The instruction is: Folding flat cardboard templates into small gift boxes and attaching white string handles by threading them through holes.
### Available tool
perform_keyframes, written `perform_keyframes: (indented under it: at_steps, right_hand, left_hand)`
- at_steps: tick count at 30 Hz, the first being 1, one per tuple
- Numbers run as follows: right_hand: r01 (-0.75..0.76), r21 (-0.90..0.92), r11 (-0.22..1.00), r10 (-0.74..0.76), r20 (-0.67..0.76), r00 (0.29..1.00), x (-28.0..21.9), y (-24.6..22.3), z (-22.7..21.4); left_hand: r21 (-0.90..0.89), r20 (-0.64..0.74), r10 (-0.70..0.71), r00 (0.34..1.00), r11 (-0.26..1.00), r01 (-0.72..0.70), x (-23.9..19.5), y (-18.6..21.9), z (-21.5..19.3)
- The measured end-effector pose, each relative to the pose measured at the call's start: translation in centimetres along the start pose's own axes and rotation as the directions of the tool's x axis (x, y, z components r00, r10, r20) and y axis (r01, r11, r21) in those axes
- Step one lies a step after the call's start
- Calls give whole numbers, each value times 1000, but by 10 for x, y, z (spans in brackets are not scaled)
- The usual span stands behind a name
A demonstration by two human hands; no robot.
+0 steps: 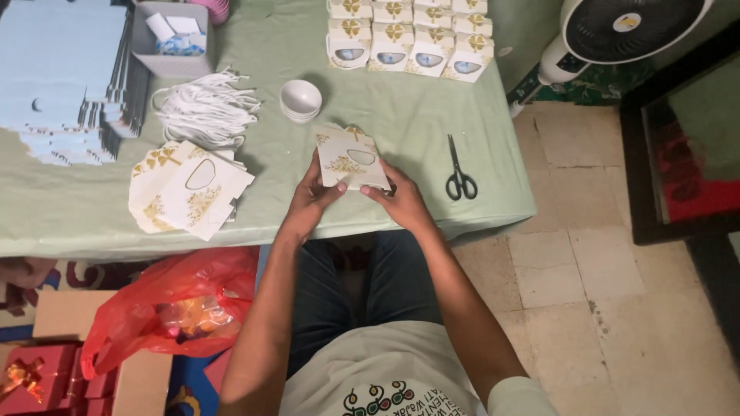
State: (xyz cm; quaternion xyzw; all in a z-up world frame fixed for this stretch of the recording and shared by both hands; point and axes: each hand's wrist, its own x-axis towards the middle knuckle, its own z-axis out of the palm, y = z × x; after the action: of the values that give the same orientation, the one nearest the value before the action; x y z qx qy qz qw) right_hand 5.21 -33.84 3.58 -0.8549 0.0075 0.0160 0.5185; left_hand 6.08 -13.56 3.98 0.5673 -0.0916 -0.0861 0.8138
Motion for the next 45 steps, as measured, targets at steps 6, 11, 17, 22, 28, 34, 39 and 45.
perform_keyframes:
  at_steps: [6,11,17,22,28,34,39,45]
  right_hand:
    - [86,-68,994,-92,-81,992,-1,23,8]
    - [160,-181,970,-179,-99,979,-4,25,12]
    - [216,-187,958,-238,-106,965,-10,13,11]
    - [247,-40,968,-250,-153,956,-12,15,13]
    - [392,-130,911,-413,-284,865,-18,23,20]
    - [434,-116,893,-448,-300,842,-18,21,19]
    - [390,-119,913,-408,-305,860,-20,6,15]
    - [336,-38,941,-327,-356,875,-20,1,14]
  left_hand:
    - [54,-89,-47,995,997,52,13,-23,-12]
    - [-40,-111,-154,982,988,150,30,-75,-35]
    - [-82,-214,-149,966,988,134,20,-53,-22]
    - [131,-327,-4,945,990,49,30,-82,-31]
    - [318,-399,97,912,947,38,18,-27,4]
    - [796,-92,356,930,587,-146,23,-7,-5]
    - [929,-5,347,938,349,-124,39,-40,-29]
    - [892,-43,270,962,443,-84,27,-22,-25]
